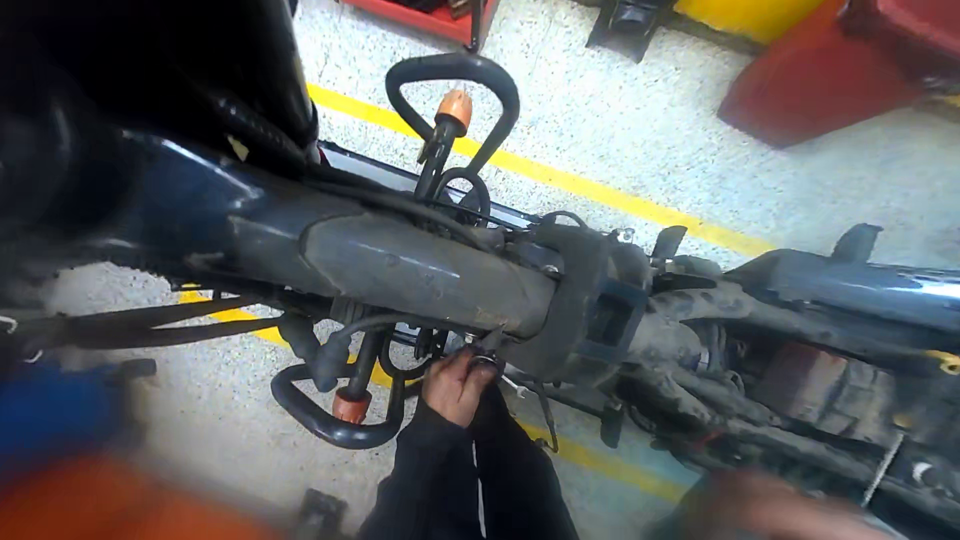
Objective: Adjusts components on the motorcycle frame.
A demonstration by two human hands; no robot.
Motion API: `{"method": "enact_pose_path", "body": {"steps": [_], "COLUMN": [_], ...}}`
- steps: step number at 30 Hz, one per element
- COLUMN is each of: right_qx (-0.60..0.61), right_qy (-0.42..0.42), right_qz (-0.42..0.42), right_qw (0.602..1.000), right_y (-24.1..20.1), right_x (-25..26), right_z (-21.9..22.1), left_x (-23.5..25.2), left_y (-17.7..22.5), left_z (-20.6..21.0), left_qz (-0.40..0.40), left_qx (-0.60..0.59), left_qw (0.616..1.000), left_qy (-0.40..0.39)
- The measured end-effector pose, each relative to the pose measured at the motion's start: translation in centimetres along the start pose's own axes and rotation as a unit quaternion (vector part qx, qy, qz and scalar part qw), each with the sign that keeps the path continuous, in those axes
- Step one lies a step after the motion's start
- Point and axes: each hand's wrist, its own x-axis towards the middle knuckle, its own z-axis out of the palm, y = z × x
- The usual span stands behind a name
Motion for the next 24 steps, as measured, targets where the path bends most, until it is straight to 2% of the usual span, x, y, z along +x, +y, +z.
{"method": "enact_pose_path", "body": {"steps": [1, 3, 4, 6, 7, 9, 10, 11, 12, 13, 14, 15, 16, 17, 18, 19, 20, 22, 23, 24], "right_qx": [-0.077, -0.236, -0.298, -0.365, -0.378, -0.383, -0.380, -0.374, -0.368, -0.366, -0.366, -0.365, -0.365, -0.365, -0.364, -0.362, -0.361, -0.363, -0.364, -0.365], "right_qy": [0.073, 0.191, 0.205, 0.210, 0.217, 0.239, 0.244, 0.247, 0.251, 0.256, 0.262, 0.267, 0.273, 0.277, 0.281, 0.285, 0.287, 0.285, 0.285, 0.284], "right_qz": [-0.018, -0.064, -0.067, -0.045, -0.039, -0.058, -0.070, -0.079, -0.085, -0.088, -0.089, -0.090, -0.091, -0.090, -0.089, -0.089, -0.089, -0.089, -0.089, -0.087], "right_qw": [0.994, 0.951, 0.930, 0.906, 0.899, 0.891, 0.890, 0.891, 0.892, 0.891, 0.889, 0.887, 0.886, 0.884, 0.883, 0.883, 0.883, 0.883, 0.882, 0.882], "right_y": [-0.4, 0.7, 1.3, 2.8, 3.7, 5.0, 5.2, 5.3, 5.4, 5.3, 5.3, 5.3, 5.4, 5.6, 5.6, 5.6, 5.6, 5.5, 5.5, 5.5], "right_x": [1.4, 4.6, 6.1, 8.7, 9.7, 10.7, 10.8, 10.8, 10.7, 10.6, 10.7, 10.8, 10.8, 10.7, 10.7, 10.7, 10.8, 10.9, 10.9, 10.8], "right_z": [-1.3, -2.7, -2.9, -2.1, -1.2, 0.2, 0.4, 0.4, 0.5, 0.5, 0.5, 0.6, 0.7, 0.8, 0.8, 0.9, 0.9, 0.8, 0.8, 0.7], "left_x": [0.3, 0.2, -0.1, -0.9, -1.2, -0.3, 0.4, 0.9, 0.8, 0.4, -0.2, -0.6, -0.5, -0.3, -0.3, -0.5, -0.8, -0.5, -0.3, -0.6], "left_y": [-0.3, -0.3, 0.2, 2.4, 4.2, 8.3, 9.6, 9.9, 9.1, 7.4, 5.5, 4.0, 2.9, 2.5, 3.0, 4.1, 5.6, 8.0, 8.2, 7.4], "left_z": [0.1, 0.7, 1.3, 3.6, 4.7, 5.8, 5.6, 5.4, 5.3, 5.2, 4.8, 3.9, 3.3, 3.3, 3.7, 4.4, 5.3, 6.5, 6.6, 6.4], "left_qz": [0.024, 0.039, 0.011, -0.128, -0.228, -0.408, -0.465, -0.492, -0.486, -0.441, -0.365, -0.268, -0.180, -0.141, -0.149, -0.198, -0.273, -0.405, -0.439, -0.431], "left_qx": [0.027, 0.056, 0.037, -0.109, -0.233, -0.455, -0.515, -0.535, -0.517, -0.457, -0.336, -0.171, -0.026, 0.055, 0.072, 0.024, -0.085, -0.331, -0.405, -0.420], "left_qw": [0.999, 0.997, 0.998, 0.979, 0.934, 0.770, 0.698, 0.668, 0.691, 0.764, 0.863, 0.945, 0.980, 0.983, 0.978, 0.970, 0.947, 0.836, 0.786, 0.788], "left_qy": [0.001, 0.025, 0.048, 0.119, 0.144, 0.180, 0.178, 0.162, 0.139, 0.113, 0.090, 0.075, 0.078, 0.101, 0.124, 0.135, 0.148, 0.168, 0.157, 0.126]}}
